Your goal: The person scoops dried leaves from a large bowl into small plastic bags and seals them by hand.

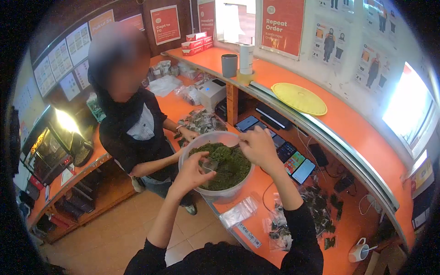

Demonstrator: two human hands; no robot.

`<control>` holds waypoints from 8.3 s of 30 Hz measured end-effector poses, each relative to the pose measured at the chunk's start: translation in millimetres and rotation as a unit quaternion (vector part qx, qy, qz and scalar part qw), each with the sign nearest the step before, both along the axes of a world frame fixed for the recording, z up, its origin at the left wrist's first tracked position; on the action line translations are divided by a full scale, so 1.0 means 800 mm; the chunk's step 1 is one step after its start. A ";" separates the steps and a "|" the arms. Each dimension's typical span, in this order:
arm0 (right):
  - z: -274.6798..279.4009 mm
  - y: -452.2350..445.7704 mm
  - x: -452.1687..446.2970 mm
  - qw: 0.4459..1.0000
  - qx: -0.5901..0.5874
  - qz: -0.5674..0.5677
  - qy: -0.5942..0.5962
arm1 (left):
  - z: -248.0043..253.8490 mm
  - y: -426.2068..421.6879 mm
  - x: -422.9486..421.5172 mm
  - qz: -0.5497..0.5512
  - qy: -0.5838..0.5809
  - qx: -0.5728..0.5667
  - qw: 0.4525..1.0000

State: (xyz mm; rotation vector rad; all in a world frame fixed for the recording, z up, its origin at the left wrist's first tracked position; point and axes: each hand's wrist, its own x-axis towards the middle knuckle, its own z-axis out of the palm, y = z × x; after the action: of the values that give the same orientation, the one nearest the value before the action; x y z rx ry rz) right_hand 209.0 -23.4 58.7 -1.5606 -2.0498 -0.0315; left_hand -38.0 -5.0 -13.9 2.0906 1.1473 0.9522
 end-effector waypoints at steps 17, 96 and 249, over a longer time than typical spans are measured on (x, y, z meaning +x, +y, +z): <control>-0.084 -0.021 -0.073 0.956 -0.164 -0.011 -0.244 | -0.014 -0.004 -0.013 0.076 -0.050 0.093 0.992; -0.259 -0.198 0.003 0.930 -0.122 -0.092 0.333 | -0.189 -0.129 0.113 -0.174 -0.160 -0.205 0.950; -0.028 -0.115 -0.087 0.924 0.149 0.130 0.328 | 0.037 -0.101 -0.008 -0.041 -0.423 -0.098 0.900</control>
State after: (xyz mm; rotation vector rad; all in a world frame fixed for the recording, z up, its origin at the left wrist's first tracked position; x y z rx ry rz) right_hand 139.4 -115.4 36.3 -0.9299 -1.5983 0.2367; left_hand -44.5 -85.7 15.3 1.2960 0.6429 1.4265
